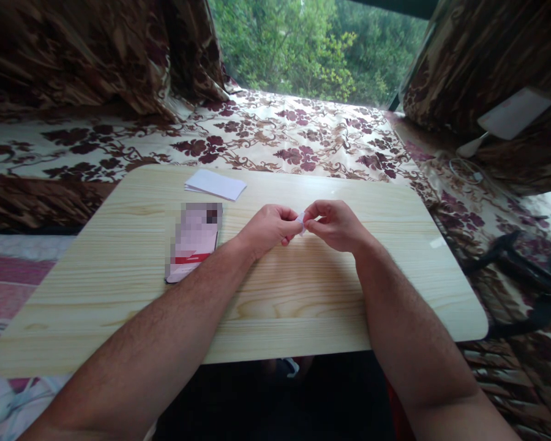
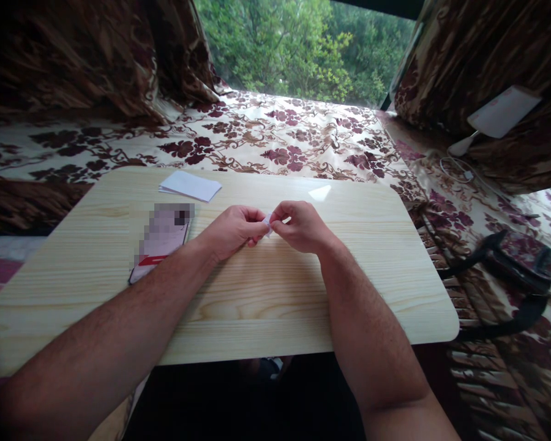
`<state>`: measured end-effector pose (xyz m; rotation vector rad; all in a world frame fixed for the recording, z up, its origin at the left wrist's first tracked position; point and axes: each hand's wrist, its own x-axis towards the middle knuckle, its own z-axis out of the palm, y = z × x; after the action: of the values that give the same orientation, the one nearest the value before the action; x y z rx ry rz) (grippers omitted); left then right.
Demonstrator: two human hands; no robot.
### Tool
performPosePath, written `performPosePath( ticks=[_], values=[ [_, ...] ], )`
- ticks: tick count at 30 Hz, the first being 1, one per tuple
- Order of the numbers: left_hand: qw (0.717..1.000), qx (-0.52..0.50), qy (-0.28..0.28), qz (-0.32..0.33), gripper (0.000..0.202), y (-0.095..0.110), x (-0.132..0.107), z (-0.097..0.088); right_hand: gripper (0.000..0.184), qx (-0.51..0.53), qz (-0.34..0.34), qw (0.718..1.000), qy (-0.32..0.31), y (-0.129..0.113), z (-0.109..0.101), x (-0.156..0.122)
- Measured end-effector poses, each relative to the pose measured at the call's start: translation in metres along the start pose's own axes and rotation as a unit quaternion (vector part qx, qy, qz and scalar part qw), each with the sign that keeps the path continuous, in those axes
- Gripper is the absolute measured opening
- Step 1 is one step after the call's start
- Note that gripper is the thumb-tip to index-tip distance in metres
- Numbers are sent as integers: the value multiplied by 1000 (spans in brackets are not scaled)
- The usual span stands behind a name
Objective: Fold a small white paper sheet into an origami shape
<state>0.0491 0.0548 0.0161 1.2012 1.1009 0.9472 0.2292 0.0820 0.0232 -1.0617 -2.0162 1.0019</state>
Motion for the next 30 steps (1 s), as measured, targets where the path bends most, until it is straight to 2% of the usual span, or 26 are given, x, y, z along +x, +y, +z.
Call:
performPosePath(
  ticks=[30],
  values=[
    [999, 30, 1, 14, 15, 4, -4, 1, 11, -22, -8, 1000, 6, -2, 1, -1]
  ],
)
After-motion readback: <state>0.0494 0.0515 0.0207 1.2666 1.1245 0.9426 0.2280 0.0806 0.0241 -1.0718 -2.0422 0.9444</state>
